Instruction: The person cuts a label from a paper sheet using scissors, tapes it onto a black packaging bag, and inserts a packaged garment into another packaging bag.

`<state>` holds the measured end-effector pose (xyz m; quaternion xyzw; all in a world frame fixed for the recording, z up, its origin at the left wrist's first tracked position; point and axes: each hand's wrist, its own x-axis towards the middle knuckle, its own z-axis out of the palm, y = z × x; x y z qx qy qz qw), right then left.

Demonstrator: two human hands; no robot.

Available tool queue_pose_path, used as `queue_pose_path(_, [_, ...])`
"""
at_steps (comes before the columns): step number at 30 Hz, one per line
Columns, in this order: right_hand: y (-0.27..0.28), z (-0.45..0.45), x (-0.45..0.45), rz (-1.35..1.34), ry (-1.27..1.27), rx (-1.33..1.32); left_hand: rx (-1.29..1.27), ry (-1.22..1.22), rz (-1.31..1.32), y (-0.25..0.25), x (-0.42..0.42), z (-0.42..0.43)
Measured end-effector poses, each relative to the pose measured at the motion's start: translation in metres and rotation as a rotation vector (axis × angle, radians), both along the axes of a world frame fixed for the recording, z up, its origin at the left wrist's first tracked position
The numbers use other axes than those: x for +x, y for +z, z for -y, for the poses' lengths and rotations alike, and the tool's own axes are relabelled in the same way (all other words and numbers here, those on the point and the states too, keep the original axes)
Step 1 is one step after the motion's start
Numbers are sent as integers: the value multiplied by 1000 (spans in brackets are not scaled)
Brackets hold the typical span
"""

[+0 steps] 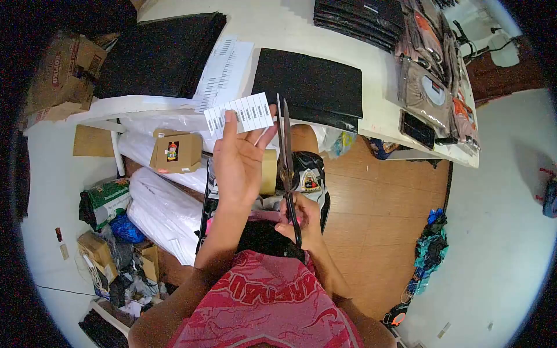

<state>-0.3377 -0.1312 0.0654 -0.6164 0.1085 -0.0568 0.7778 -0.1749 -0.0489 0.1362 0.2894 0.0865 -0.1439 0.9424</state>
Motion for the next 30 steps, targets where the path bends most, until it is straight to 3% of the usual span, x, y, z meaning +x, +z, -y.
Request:
queue_pose_path(15, [7, -2, 0, -1, -84, -51, 165, 5, 102, 1, -21, 7])
queue_pose_path(17, [0, 1, 0, 43, -56, -204, 169, 10, 108, 1, -22, 7])
queue_pose_path(30, [9, -4, 5, 37, -99, -154, 186, 17, 79, 0, -22, 6])
